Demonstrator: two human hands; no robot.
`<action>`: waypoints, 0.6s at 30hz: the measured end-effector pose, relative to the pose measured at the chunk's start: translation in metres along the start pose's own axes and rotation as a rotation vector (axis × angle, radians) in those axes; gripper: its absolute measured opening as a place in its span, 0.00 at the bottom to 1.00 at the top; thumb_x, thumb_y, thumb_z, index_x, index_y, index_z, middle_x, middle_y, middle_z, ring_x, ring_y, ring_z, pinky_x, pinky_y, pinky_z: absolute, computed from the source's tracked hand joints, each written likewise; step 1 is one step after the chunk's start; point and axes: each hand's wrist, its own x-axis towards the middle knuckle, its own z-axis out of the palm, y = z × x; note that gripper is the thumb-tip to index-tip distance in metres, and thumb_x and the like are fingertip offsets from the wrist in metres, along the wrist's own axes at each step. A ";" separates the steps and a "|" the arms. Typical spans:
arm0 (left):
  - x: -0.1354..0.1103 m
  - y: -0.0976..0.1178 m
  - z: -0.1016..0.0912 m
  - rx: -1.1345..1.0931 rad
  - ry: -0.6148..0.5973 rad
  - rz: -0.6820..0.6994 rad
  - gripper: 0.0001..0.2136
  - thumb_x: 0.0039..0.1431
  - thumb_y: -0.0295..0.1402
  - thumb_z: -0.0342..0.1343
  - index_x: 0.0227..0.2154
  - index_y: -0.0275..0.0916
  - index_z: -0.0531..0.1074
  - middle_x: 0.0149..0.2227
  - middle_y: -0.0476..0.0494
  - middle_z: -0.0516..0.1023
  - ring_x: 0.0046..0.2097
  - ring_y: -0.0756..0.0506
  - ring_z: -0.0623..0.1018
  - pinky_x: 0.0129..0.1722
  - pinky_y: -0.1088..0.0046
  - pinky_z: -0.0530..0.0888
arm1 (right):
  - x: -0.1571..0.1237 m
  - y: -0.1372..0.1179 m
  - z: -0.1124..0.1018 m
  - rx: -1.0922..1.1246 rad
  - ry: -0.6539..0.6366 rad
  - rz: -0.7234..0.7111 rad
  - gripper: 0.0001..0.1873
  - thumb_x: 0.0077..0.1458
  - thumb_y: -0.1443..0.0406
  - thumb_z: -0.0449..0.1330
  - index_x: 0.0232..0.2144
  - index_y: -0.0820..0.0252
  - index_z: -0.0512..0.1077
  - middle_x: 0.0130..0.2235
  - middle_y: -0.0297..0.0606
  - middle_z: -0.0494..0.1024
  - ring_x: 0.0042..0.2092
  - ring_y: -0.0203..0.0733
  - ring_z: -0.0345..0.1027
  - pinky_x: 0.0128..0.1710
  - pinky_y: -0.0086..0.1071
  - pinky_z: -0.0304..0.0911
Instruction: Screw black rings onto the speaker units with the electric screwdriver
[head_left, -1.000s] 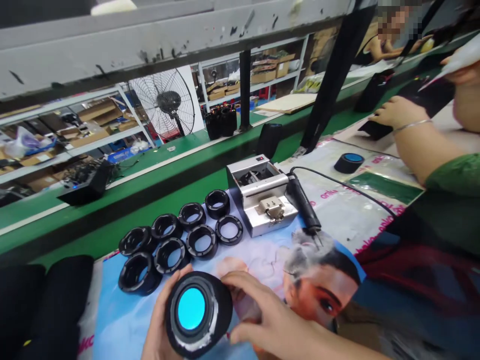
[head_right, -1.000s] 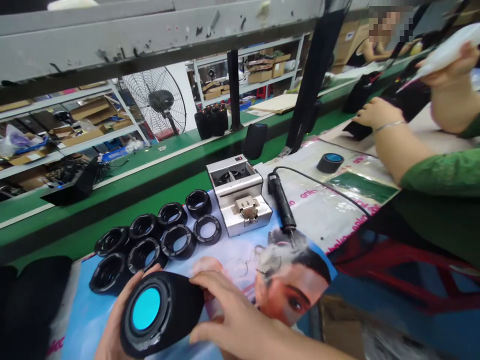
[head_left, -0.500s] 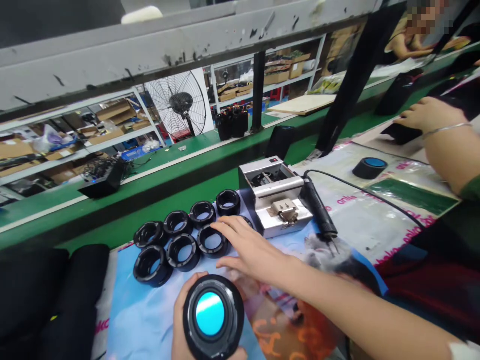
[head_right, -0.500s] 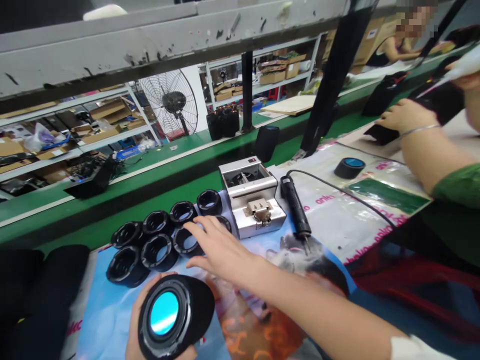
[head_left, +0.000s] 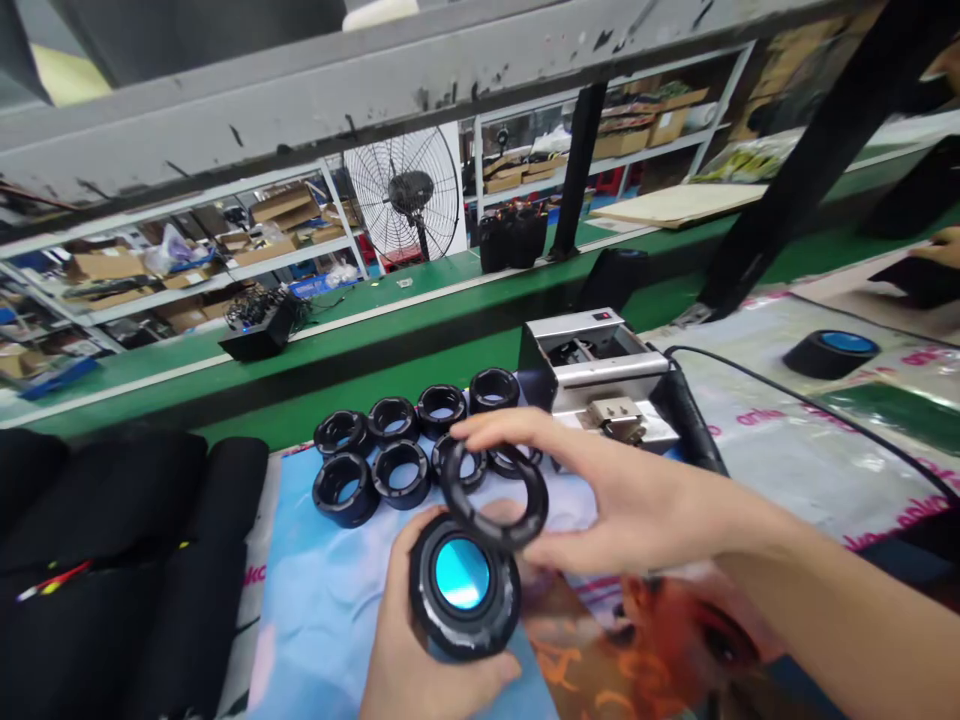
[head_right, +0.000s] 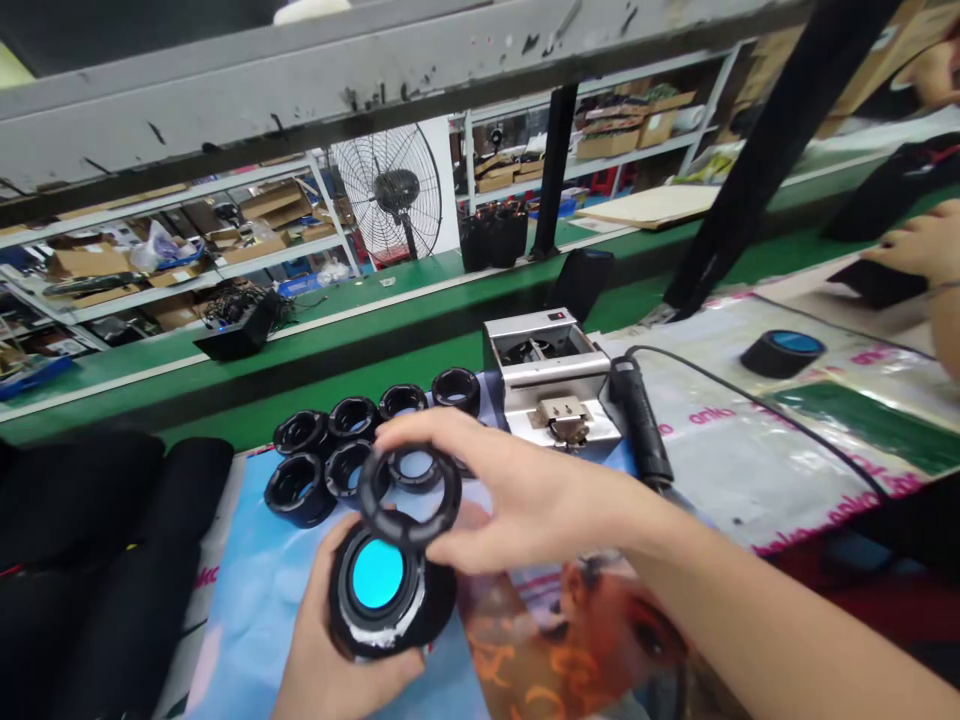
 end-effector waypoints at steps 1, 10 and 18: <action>0.002 0.001 -0.001 0.011 -0.012 0.021 0.48 0.30 0.45 0.84 0.59 0.45 0.74 0.60 0.38 0.82 0.64 0.28 0.80 0.63 0.54 0.79 | 0.002 -0.010 -0.005 0.024 -0.104 -0.059 0.36 0.58 0.73 0.70 0.66 0.54 0.67 0.69 0.39 0.70 0.71 0.44 0.64 0.71 0.34 0.63; -0.004 0.003 -0.006 -0.052 -0.035 -0.025 0.53 0.34 0.43 0.84 0.67 0.47 0.68 0.68 0.37 0.76 0.72 0.28 0.71 0.70 0.54 0.73 | 0.024 -0.026 -0.015 0.100 -0.507 -0.119 0.41 0.59 0.80 0.68 0.71 0.59 0.67 0.74 0.40 0.62 0.78 0.46 0.47 0.79 0.43 0.45; -0.006 -0.002 0.005 -0.027 0.048 0.039 0.53 0.27 0.42 0.86 0.62 0.48 0.73 0.66 0.39 0.79 0.65 0.27 0.80 0.60 0.58 0.82 | -0.036 -0.009 0.051 -0.064 0.099 0.070 0.52 0.50 0.59 0.82 0.71 0.47 0.63 0.67 0.42 0.68 0.70 0.50 0.64 0.71 0.38 0.66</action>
